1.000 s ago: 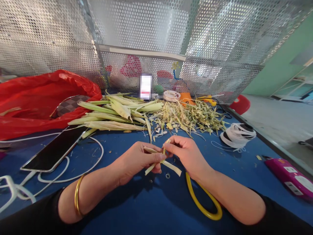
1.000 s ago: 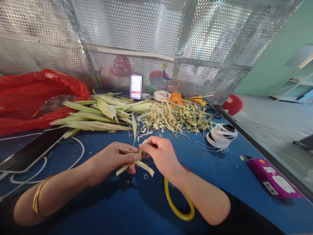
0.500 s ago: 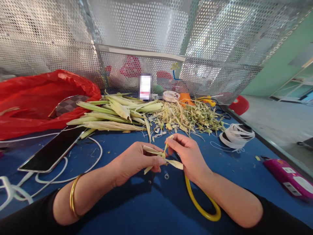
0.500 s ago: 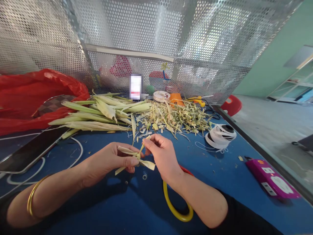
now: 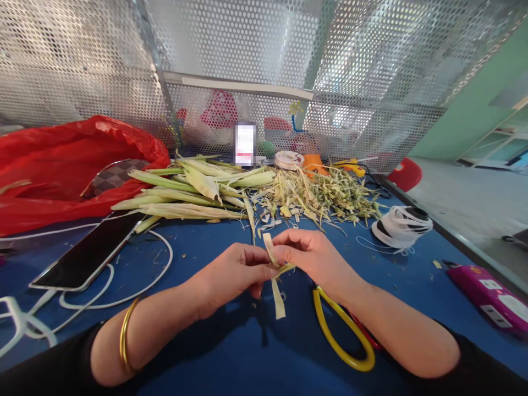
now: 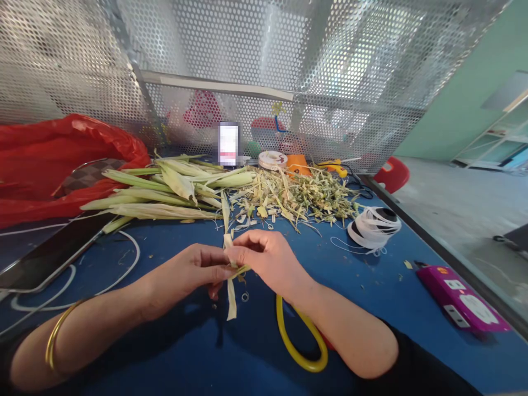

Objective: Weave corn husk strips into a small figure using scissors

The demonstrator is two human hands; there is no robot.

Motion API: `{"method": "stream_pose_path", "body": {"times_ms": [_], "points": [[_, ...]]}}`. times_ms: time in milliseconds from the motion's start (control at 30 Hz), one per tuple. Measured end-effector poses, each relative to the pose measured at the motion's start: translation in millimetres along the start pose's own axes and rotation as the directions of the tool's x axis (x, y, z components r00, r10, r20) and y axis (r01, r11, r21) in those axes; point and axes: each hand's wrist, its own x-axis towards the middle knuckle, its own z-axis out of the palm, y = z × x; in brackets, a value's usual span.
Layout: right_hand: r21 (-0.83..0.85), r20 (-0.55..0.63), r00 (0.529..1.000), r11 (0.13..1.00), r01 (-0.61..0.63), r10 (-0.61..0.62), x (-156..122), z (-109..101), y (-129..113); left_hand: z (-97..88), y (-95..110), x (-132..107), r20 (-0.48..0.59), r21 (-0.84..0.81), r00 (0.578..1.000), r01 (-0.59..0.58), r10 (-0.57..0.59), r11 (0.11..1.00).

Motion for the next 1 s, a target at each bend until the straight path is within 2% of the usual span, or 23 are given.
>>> {"method": "stream_pose_path", "body": {"times_ms": [67,300,433,567,700,800,900,1000], "points": [[0.017,-0.023,1.0,1.0,0.008,-0.008,-0.6,3.5,0.7,2.7,-1.8,-0.7,0.01,0.008,1.0,-0.005,0.005,1.0],[0.056,-0.159,0.986,0.997,0.06,-0.05,-3.1,11.6,4.3,10.1,-4.8,-2.5,-0.104,0.048,0.995,-0.004,0.009,0.999],[0.037,-0.249,0.965,0.995,0.088,-0.076,-3.6,12.5,5.5,11.0,-3.0,-1.8,-0.097,0.045,0.995,-0.016,0.021,0.999],[-0.027,-0.261,0.961,0.996,0.085,-0.089,-5.5,13.5,5.2,11.6,-4.4,-1.5,-0.06,0.036,0.998,-0.015,0.018,0.999],[-0.161,-0.271,0.943,0.975,0.152,-0.192,-5.8,11.4,3.0,12.6,-3.4,-3.3,-0.013,0.036,1.0,0.013,-0.012,0.999],[-0.191,-0.243,0.936,0.958,0.213,-0.256,-1.8,4.7,2.7,11.5,-1.2,-3.4,-0.085,0.036,0.996,0.006,-0.003,0.999],[-0.088,-0.258,0.946,0.98,0.18,-0.197,3.8,-3.0,5.0,8.2,0.0,-1.5,-0.19,-0.093,0.982,-0.025,0.007,0.995],[0.13,-0.262,0.965,0.99,0.058,-0.022,7.2,-5.4,7.8,4.6,0.6,0.2,-0.218,-0.25,0.976,-0.05,-0.006,0.967]]}}
